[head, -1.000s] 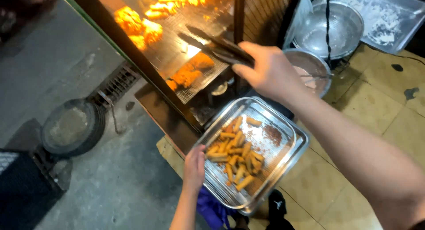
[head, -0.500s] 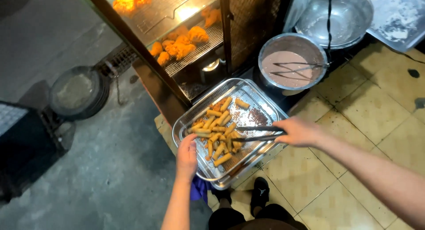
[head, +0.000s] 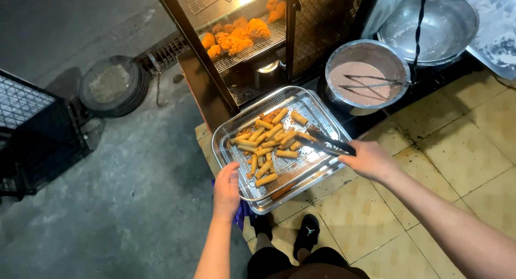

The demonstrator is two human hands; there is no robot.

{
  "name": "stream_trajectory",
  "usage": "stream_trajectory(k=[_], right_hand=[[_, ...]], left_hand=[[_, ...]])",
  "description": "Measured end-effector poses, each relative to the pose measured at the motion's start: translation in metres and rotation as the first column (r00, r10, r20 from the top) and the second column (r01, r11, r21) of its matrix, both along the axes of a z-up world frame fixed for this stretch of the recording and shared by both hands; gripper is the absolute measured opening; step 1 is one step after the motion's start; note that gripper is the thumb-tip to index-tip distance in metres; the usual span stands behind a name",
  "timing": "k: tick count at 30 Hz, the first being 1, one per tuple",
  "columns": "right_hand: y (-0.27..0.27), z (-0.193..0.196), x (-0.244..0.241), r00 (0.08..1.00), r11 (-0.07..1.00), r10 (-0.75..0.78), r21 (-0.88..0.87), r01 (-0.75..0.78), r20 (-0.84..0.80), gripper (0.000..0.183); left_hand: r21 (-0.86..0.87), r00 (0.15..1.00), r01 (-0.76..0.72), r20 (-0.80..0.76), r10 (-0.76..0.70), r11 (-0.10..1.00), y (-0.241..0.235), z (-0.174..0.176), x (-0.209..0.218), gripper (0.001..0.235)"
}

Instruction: Transferring fried spring rolls and chicken pieces from a metal tray into a heated glass display case.

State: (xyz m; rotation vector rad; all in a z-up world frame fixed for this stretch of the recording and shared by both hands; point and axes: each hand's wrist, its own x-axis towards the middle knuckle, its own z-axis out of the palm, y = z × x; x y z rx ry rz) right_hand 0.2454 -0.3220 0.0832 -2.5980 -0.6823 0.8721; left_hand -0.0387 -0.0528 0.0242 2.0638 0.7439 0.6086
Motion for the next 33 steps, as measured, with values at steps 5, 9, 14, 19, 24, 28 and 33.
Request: stream_trajectory(k=[5,9,14,19,24,28,33], right_hand=[[-0.010,0.010,-0.016,0.990,0.994,0.103,-0.050,-0.098,0.100,0.052],[-0.009,0.007,-0.004,0.852,0.911,0.411,-0.133,-0.389,0.325,0.045],[0.009,0.005,0.034,0.631,0.772,0.594,-0.133,-0.621,0.499,0.046],[0.043,0.008,0.058,0.491,0.641,0.712,-0.178,-0.746,0.502,0.054],[0.052,0.010,0.080,0.522,0.630,0.756,-0.220,-0.745,0.394,0.057],[0.046,0.000,0.087,0.581,0.655,0.755,-0.315,-0.687,0.304,0.064],[0.049,0.021,0.075,0.698,0.724,0.682,-0.339,-0.601,0.218,0.063]], left_hand=[[0.003,1.000,0.014,0.008,-0.014,1.000,-0.006,-0.004,0.006,0.041],[0.010,0.998,0.057,-0.021,-0.057,0.998,-0.003,-0.001,0.011,0.040],[0.034,0.996,0.083,-0.031,-0.082,0.996,0.002,-0.002,0.020,0.040],[0.043,0.996,0.081,-0.034,-0.079,0.996,0.004,0.001,0.018,0.040],[0.036,0.997,0.070,-0.031,-0.069,0.997,0.009,0.007,0.009,0.040],[0.037,0.998,0.051,-0.023,-0.051,0.998,0.009,0.003,0.005,0.040],[0.049,0.998,0.049,-0.052,-0.047,0.998,0.006,0.000,0.005,0.040]])
